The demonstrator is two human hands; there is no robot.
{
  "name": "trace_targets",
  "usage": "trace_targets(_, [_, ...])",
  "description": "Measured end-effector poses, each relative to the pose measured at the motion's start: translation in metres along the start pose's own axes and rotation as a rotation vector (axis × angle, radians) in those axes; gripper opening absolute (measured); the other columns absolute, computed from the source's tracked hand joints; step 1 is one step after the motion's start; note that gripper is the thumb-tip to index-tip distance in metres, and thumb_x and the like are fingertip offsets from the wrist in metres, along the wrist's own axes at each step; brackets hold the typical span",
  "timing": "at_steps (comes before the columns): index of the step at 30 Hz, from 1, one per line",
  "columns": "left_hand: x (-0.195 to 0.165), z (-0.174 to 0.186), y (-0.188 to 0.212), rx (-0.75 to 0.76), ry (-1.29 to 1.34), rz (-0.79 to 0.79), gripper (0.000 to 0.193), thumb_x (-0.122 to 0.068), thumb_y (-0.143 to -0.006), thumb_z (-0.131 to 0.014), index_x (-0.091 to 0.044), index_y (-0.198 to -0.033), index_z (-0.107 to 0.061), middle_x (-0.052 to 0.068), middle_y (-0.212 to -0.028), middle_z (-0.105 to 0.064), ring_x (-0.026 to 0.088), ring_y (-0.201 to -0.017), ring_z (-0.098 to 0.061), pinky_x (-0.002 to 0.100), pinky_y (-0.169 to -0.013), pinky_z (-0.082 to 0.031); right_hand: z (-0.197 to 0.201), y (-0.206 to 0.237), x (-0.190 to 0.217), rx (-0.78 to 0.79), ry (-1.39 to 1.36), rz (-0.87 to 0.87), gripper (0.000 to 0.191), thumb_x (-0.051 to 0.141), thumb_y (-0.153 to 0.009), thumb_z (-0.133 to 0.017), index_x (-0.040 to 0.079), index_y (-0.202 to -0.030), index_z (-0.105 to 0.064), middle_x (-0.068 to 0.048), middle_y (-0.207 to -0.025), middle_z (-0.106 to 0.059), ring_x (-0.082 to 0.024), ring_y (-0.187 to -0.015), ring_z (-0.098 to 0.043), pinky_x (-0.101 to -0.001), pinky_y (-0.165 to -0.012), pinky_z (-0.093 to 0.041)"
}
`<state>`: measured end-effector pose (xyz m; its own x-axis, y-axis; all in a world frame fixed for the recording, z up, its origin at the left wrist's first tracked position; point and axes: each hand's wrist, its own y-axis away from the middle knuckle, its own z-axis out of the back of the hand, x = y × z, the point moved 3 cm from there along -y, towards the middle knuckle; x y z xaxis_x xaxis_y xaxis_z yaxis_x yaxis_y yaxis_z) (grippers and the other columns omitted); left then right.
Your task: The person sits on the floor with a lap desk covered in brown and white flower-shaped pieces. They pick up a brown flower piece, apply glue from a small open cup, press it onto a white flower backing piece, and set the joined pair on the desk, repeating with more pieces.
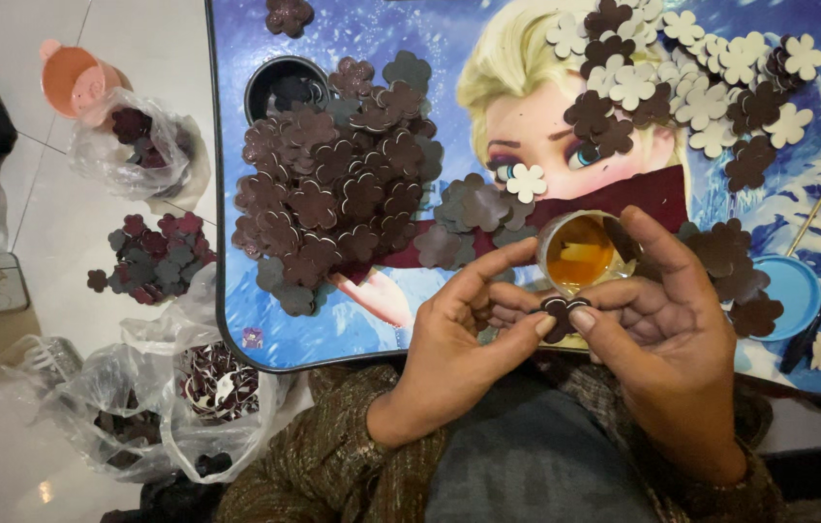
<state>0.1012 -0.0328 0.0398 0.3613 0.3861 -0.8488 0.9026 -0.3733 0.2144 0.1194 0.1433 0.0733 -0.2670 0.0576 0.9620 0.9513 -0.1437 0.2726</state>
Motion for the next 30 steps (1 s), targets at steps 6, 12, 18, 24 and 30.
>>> trace_targets(6, [-0.002, 0.0, -0.001, -0.001, -0.02, 0.01, 0.065, -0.001, -0.096, -0.072, 0.0, -0.155, -0.048, 0.002, -0.104, -0.072, 0.005, -0.094, -0.065, 0.023, -0.089, -0.053, -0.001, 0.0, 0.002, 0.008, 0.01, 0.005, 0.083, -0.011, -0.09, -0.065, 0.002, -0.165, -0.034, -0.012, -0.101, -0.072, -0.012, -0.094, -0.069, -0.0246, -0.082, -0.056])
trace_targets(12, [-0.003, 0.0, -0.002, 0.01, -0.01, 0.021, 0.064, -0.001, -0.096, -0.072, 0.0, -0.155, -0.049, 0.002, -0.104, -0.072, 0.005, -0.094, -0.065, 0.023, -0.089, -0.054, -0.001, 0.0, 0.002, 0.006, 0.023, 0.026, 0.082, -0.012, -0.09, -0.065, 0.001, -0.165, -0.034, -0.013, -0.1, -0.072, -0.012, -0.095, -0.069, -0.0245, -0.085, -0.056])
trace_targets(18, [-0.005, -0.001, -0.002, 0.009, -0.051, 0.014, 0.064, -0.002, -0.095, -0.073, 0.0, -0.155, -0.049, 0.002, -0.104, -0.072, 0.005, -0.093, -0.065, 0.023, -0.087, -0.054, 0.0, -0.001, 0.005, 0.013, 0.054, 0.044, 0.084, -0.011, -0.089, -0.066, 0.001, -0.165, -0.033, -0.013, -0.1, -0.072, -0.012, -0.093, -0.069, -0.024, -0.085, -0.056])
trace_targets(24, [-0.007, -0.003, -0.003, -0.011, -0.105, -0.058, 0.061, -0.003, -0.096, -0.074, 0.0, -0.152, -0.052, 0.003, -0.105, -0.072, 0.005, -0.094, -0.064, 0.021, -0.087, -0.053, 0.0, 0.003, 0.007, -0.023, 0.096, 0.015, 0.086, -0.01, -0.09, -0.066, 0.002, -0.166, -0.03, -0.014, -0.098, -0.072, -0.011, -0.089, -0.068, -0.0238, -0.079, -0.056])
trace_targets(30, [-0.001, 0.0, -0.007, -0.089, 0.006, -0.049, 0.054, -0.002, -0.097, -0.071, 0.002, -0.148, -0.054, 0.0, -0.094, -0.068, 0.004, -0.084, -0.063, 0.02, -0.078, -0.052, 0.009, 0.005, 0.011, -0.068, 0.085, 0.058, 0.084, -0.007, -0.093, -0.061, 0.002, -0.168, -0.024, -0.014, -0.104, -0.075, -0.01, -0.079, -0.063, -0.0241, -0.072, -0.053])
